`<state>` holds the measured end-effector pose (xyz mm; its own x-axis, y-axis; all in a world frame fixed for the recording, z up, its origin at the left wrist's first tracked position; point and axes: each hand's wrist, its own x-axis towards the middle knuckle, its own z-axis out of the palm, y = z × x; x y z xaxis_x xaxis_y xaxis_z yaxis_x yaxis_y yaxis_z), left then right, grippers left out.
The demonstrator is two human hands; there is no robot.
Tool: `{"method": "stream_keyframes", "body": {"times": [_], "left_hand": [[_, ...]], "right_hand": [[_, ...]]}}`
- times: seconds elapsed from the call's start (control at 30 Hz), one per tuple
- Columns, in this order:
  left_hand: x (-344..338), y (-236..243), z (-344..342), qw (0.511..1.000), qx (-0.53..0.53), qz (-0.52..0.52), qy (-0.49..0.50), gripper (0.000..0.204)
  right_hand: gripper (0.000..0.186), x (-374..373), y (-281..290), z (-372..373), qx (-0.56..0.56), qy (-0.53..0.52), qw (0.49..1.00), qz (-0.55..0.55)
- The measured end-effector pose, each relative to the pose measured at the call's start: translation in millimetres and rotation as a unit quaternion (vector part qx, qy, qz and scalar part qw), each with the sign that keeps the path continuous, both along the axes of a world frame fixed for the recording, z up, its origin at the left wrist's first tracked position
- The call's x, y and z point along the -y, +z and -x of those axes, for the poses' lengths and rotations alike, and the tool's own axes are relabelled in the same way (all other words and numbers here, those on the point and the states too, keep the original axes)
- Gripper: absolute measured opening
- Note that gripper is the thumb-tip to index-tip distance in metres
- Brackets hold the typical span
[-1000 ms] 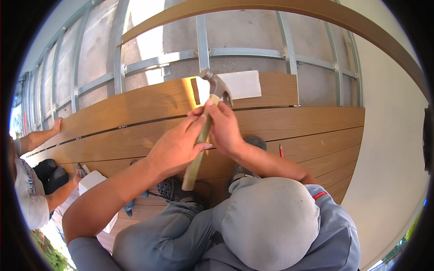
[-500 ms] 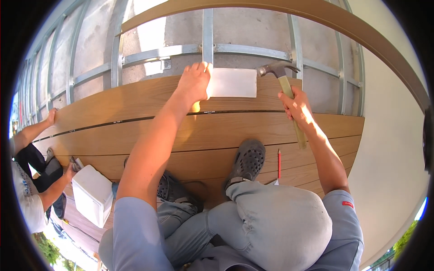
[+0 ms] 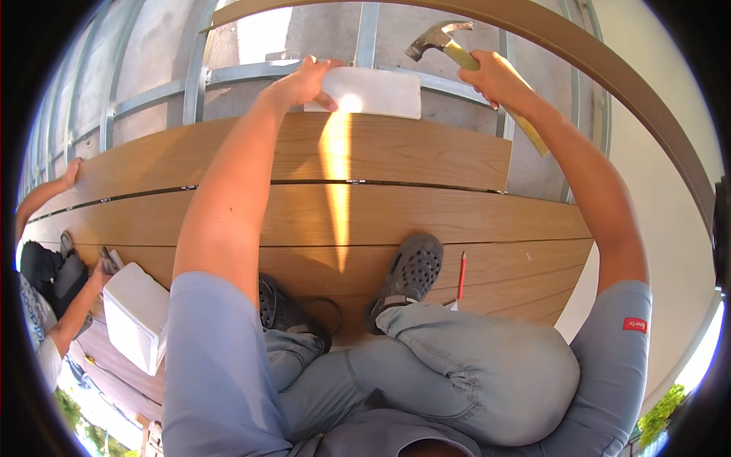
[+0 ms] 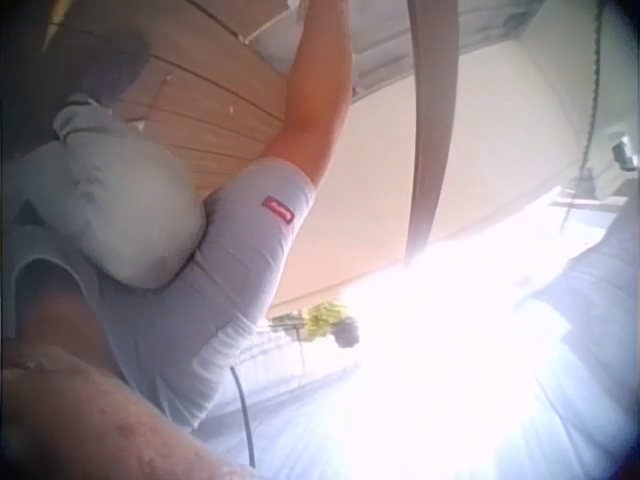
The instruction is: The person installs wooden decking boards onto a metal frame using a power drill to drive screws and a hammer to tap boards into place. They use an L-square and a pencil to mark a board before positioning and fastening it.
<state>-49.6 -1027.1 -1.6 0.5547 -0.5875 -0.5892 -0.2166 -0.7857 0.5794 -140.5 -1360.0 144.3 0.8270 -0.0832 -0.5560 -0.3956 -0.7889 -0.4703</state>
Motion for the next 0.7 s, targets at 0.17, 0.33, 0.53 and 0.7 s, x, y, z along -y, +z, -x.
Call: {"method": "stream_keyframes", "body": {"times": [0.17, 0.33, 0.53, 0.7], "left_hand": [[-3, -19, -6, 0.997, 0.011, 0.073, 0.033, 0.082], [-18, -23, 13, 0.97, -0.015, 0.083, 0.229, 0.077], [-33, -35, 17, 0.952, -0.164, 0.119, 0.228, 0.071], [-23, -40, 21, 0.963, -0.101, 0.107, 0.225, 0.057]], "right_hand": [[0.031, -8, -19, -74, -0.001, 0.136, 0.984, 0.112], [0.031, -30, -64, -112, 0.0, 0.209, 0.957, 0.202], [0.026, -37, -93, -118, 0.045, 0.421, 0.874, 0.237], [0.021, -30, -82, -151, -0.002, 0.41, 0.864, 0.294]]}}
